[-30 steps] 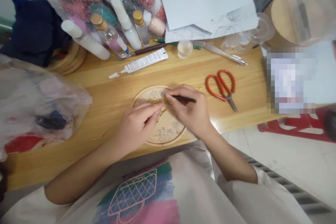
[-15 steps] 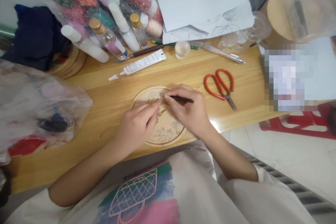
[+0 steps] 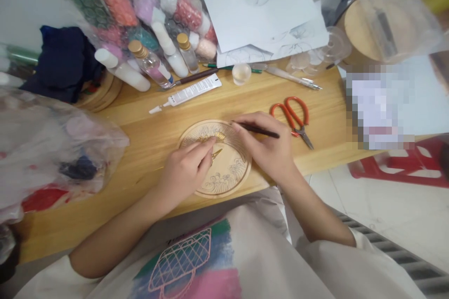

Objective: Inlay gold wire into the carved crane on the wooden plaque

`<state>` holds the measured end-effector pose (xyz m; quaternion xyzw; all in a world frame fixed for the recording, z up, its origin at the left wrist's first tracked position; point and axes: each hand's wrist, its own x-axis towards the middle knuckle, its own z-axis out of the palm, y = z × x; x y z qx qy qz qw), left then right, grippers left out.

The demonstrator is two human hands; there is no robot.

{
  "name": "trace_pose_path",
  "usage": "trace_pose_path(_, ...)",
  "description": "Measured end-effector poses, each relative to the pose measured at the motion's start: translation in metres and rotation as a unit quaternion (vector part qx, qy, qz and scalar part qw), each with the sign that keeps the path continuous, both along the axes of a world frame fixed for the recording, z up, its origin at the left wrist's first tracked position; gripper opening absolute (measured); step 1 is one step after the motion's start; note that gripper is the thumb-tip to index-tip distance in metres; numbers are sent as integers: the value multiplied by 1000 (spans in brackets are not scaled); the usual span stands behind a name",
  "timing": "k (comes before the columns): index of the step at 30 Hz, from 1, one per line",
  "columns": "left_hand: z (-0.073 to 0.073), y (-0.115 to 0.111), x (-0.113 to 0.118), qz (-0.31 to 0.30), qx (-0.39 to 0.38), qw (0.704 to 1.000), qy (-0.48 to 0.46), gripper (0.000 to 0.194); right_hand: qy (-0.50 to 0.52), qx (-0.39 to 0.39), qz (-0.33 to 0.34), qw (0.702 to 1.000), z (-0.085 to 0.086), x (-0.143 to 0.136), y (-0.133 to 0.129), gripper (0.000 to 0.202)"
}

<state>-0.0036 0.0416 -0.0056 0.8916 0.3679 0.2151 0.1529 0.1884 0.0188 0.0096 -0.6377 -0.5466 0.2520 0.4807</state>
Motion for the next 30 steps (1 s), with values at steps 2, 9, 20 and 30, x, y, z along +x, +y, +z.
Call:
trace_pose_path(2, 0, 0, 0, 0, -7, 1000, -5, 27, -10, -4, -20, 1000, -2, 11, -2, 8)
trace_pose_path(9, 0, 0, -1, -2, -18, 1000, -23, 29, -273, 22, 35, 961, -9, 49, -9, 14)
trace_pose_path(20, 0, 1, -1, 5, -24, 999, -30, 27, -502, 22, -31, 864, -6, 62, -7, 20)
trace_pose_path(30, 0, 1, 0, 1, -14, 999, -34, 27, -477, -290, -104, 823, 10, 75, 7, 36)
